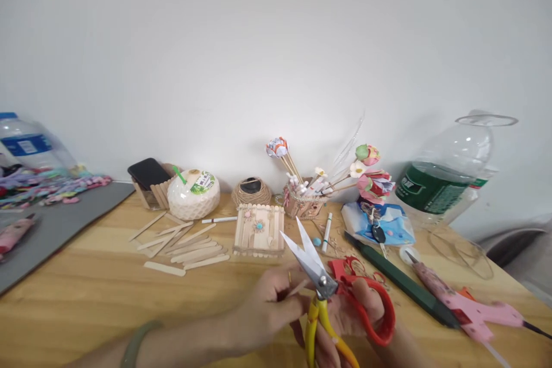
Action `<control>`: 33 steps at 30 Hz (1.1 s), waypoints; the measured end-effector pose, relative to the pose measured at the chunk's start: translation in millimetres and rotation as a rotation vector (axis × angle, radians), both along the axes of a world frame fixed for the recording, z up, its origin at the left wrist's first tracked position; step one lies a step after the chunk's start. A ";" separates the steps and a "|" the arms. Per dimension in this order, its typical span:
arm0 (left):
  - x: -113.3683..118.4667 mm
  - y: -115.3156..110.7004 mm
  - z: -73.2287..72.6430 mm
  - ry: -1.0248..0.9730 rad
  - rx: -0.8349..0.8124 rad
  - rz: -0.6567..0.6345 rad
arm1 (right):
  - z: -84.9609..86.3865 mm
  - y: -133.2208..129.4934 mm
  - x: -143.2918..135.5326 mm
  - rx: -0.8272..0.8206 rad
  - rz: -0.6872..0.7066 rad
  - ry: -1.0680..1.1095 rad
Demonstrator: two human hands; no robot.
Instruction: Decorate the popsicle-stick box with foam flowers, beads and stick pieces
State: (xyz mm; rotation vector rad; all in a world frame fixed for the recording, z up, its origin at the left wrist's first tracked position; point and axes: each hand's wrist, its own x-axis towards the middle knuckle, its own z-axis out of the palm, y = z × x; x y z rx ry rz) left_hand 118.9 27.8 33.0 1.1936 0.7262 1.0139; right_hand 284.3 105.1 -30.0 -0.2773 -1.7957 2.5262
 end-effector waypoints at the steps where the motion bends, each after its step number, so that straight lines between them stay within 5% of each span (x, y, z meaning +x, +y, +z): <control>1: 2.4 1.2 -1.1 0.003 -0.001 -0.002 | -2.4 -1.4 -3.2 -0.022 0.048 0.044; 4: 8.7 5.1 -5.4 0.035 0.030 0.041 | -8.2 -3.2 -11.5 -0.090 0.166 0.160; 7: 12.4 9.6 -8.7 0.088 0.042 0.158 | -4.5 -1.5 -12.6 -0.128 0.100 0.166; 12: 8.6 20.1 -20.6 0.424 0.090 0.289 | 34.8 8.9 8.6 -0.077 0.092 0.177; 18: 2.4 26.3 -42.0 0.930 0.364 0.144 | 77.2 26.4 48.4 0.194 -0.193 0.267; 26: -15.0 21.8 0.8 0.910 0.494 0.143 | 91.0 34.3 56.6 0.490 -0.421 0.319; 33: -26.0 10.3 29.1 0.827 0.320 0.289 | 88.5 25.1 45.7 0.578 -0.480 0.159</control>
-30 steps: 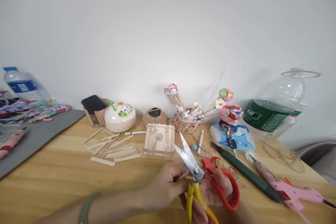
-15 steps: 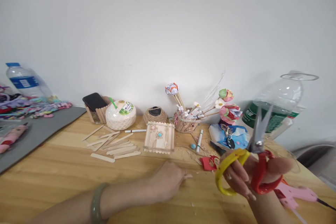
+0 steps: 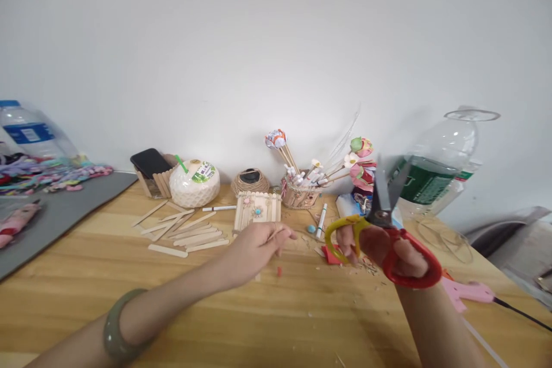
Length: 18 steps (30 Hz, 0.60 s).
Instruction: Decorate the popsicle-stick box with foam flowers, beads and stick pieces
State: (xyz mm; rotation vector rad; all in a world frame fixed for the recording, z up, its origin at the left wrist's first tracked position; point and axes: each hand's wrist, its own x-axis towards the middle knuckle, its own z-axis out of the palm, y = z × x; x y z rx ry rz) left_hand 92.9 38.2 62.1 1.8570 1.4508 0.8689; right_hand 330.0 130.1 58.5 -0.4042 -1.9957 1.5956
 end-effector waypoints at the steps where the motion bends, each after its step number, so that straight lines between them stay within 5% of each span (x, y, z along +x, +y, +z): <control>1: -2.5 -1.9 1.6 0.001 -0.005 0.000 | -1.4 -2.5 -3.9 0.001 -0.002 0.001; 4: -14.2 -11.3 -1.1 0.056 0.000 -0.021 | -4.9 -13.1 -16.9 -0.062 -0.011 0.058; 8: -31.7 -29.6 -27.2 0.268 0.010 -0.008 | -12.0 -28.9 -23.2 -0.222 -0.049 0.075; 13: -27.5 -50.6 -60.2 0.455 0.122 -0.321 | -22.4 -37.0 -10.5 -0.213 -0.180 -0.020; 15: -18.5 -55.6 -58.3 0.402 0.099 -0.367 | -19.7 -40.8 -6.3 -0.148 -0.258 -0.050; 18: -5.4 -57.7 -41.7 0.065 0.007 -0.168 | -7.8 -54.6 -8.6 0.036 -0.406 -0.212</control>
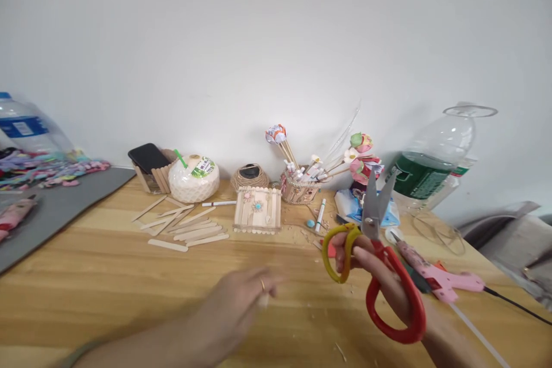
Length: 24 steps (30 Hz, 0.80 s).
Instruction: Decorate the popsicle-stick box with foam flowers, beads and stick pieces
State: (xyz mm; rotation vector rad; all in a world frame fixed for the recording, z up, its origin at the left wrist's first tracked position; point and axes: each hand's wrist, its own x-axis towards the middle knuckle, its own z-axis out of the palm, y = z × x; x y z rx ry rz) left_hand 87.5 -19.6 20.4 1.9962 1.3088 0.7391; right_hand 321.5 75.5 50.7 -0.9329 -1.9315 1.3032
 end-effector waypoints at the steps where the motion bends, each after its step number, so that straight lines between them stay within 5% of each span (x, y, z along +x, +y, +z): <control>1: 3.8 0.4 6.2 -0.134 -0.076 0.112 | 4.4 -6.9 -3.6 0.067 -0.045 -0.115; 4: 13.7 2.4 16.0 -0.507 -0.288 0.194 | 11.6 -30.9 -21.7 0.230 -0.096 -0.505; 7: 20.7 1.6 7.7 -0.699 -0.355 0.149 | 4.1 -51.3 -43.1 0.243 -0.030 -0.684; 10: 22.7 -4.7 -7.3 -0.675 -0.367 0.346 | -15.5 -62.4 -57.9 0.216 0.143 -0.633; 13: 21.0 -13.6 -14.9 -0.570 -0.309 0.458 | -35.8 -63.9 -62.3 0.413 0.224 -0.612; 16: 15.9 -18.3 -12.7 -0.571 -0.319 0.493 | -45.1 -54.5 -55.1 0.671 0.067 -0.530; 20: 0.6 -17.8 -3.2 -0.642 -0.451 0.572 | -41.4 -35.4 -36.1 0.550 -0.285 -0.317; 22: -8.8 -17.9 1.5 -0.662 -0.476 0.624 | -40.2 -33.8 -32.5 0.532 -0.154 -0.269; 24: -17.0 -19.1 4.7 -0.637 -0.487 0.672 | -42.1 -39.0 -35.9 0.492 0.154 -0.351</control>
